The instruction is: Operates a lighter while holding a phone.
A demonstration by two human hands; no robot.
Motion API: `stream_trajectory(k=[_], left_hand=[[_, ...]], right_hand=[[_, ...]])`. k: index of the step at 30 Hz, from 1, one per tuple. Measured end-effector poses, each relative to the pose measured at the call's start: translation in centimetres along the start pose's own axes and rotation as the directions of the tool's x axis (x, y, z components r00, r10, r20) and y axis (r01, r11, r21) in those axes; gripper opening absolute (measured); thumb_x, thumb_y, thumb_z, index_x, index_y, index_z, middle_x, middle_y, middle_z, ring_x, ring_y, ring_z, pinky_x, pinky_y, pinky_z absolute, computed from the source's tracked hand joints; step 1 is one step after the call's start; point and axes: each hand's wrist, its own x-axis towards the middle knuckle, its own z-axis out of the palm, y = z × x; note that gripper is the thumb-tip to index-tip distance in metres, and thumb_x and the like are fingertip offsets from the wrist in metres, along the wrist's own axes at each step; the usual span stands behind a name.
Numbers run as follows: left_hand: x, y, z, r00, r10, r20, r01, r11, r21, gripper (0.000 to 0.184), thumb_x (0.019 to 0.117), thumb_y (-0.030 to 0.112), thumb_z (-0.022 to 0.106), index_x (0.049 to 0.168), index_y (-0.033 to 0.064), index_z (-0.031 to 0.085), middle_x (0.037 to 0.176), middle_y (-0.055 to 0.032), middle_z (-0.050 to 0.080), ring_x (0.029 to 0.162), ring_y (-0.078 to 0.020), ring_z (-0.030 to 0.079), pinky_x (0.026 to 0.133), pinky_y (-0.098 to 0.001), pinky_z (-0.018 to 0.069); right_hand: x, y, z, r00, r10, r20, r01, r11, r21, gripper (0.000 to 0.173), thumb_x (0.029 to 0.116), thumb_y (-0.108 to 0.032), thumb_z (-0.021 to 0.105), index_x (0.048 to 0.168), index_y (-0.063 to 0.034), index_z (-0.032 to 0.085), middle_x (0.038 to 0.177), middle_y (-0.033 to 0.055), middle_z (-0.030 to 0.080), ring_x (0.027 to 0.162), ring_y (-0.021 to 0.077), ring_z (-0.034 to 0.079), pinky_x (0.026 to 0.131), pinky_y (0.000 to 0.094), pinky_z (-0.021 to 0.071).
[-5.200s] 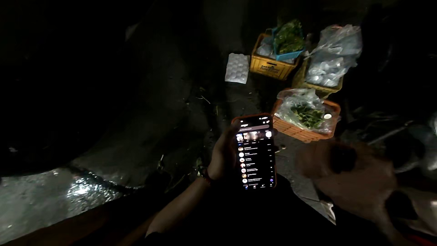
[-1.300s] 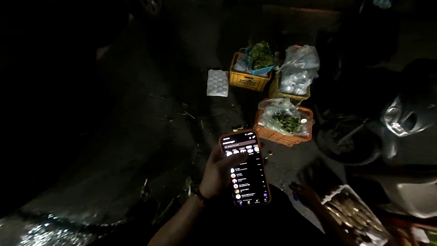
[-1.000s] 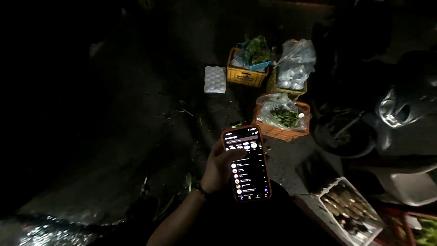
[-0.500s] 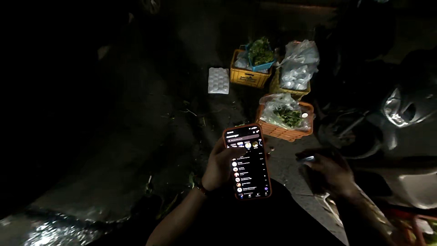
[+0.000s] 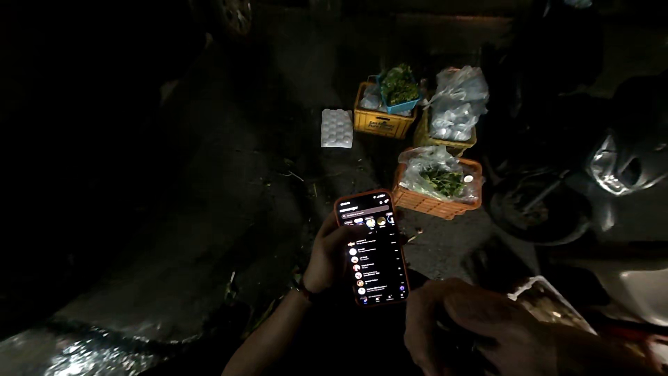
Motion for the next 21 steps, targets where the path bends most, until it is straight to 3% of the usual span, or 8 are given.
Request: stream_trajectory(k=[3,7,10,15,17,21], left_hand=[[-0.2,0.0,0.2,0.999,0.005,-0.037,-0.005,1.000,0.017,0.027,0.0933,0.003,0.044,0.101,0.0093,0.069,0.089,-0.0060,0.076,0.081,-0.0124,0.075,0.074,-0.0323,0.0635],[-0.2,-0.4,0.2,1.000,0.016,-0.010,-0.016,0.999,0.035,0.028,0.0935,0.005,0.044,0.100,0.0123,0.071,0.089,-0.0036,0.076,0.081,-0.0099,0.074,0.075,-0.0301,0.0629],[-0.2,-0.7,0.4,1.000,0.022,0.001,-0.022,1.000,0.016,0.029,0.0948,0.007,0.045,0.100,0.0127,0.072,0.091,-0.0047,0.077,0.083,-0.0109,0.074,0.076,-0.0311,0.0628],[0.1,-1.2,0.6,0.999,-0.006,0.044,0.008,0.998,-0.054,0.027,0.0987,0.014,0.046,0.111,0.0115,0.069,0.099,-0.0108,0.076,0.089,-0.0172,0.075,0.080,-0.0365,0.0632],[0.1,-1.3,0.7,0.999,-0.007,0.041,0.008,0.999,-0.044,0.026,0.0992,0.015,0.047,0.110,0.0123,0.071,0.099,-0.0099,0.076,0.089,-0.0162,0.075,0.080,-0.0358,0.0632],[0.2,-1.3,0.8,0.999,-0.014,0.032,0.015,0.999,-0.033,0.026,0.0988,0.015,0.047,0.110,0.0124,0.070,0.098,-0.0095,0.076,0.087,-0.0158,0.075,0.079,-0.0353,0.0634]], right_hand=[[0.5,-0.3,0.3,1.000,0.009,0.022,-0.011,0.998,0.067,0.045,0.1115,-0.043,0.033,0.111,-0.0082,0.061,0.086,-0.0053,0.062,0.065,-0.0067,0.050,0.055,0.0087,0.0400],[0.5,-0.5,0.5,0.999,-0.005,0.036,0.002,0.997,0.083,0.040,0.1112,-0.039,0.033,0.104,-0.0102,0.059,0.084,-0.0062,0.059,0.065,-0.0054,0.050,0.055,0.0103,0.0401],[0.2,-0.2,0.3,0.997,-0.050,0.061,0.048,0.998,0.034,0.043,0.1113,-0.044,0.032,0.095,-0.0111,0.056,0.078,-0.0068,0.052,0.064,-0.0043,0.047,0.056,0.0113,0.0387],[-0.2,0.0,0.0,0.993,-0.075,0.092,0.073,0.997,0.018,0.062,0.1053,-0.064,0.030,0.093,-0.0084,0.054,0.071,-0.0057,0.046,0.060,-0.0020,0.044,0.055,0.0128,0.0360],[-0.2,0.3,-0.1,0.994,-0.079,0.076,0.077,0.997,0.032,0.059,0.1071,-0.060,0.030,0.094,-0.0084,0.055,0.072,-0.0056,0.047,0.059,-0.0022,0.044,0.054,0.0129,0.0365],[-0.3,0.6,-0.2,0.992,-0.112,0.054,0.108,0.992,0.060,0.037,0.1108,-0.036,0.034,0.091,-0.0128,0.054,0.079,-0.0072,0.052,0.066,-0.0044,0.046,0.058,0.0117,0.0371]])
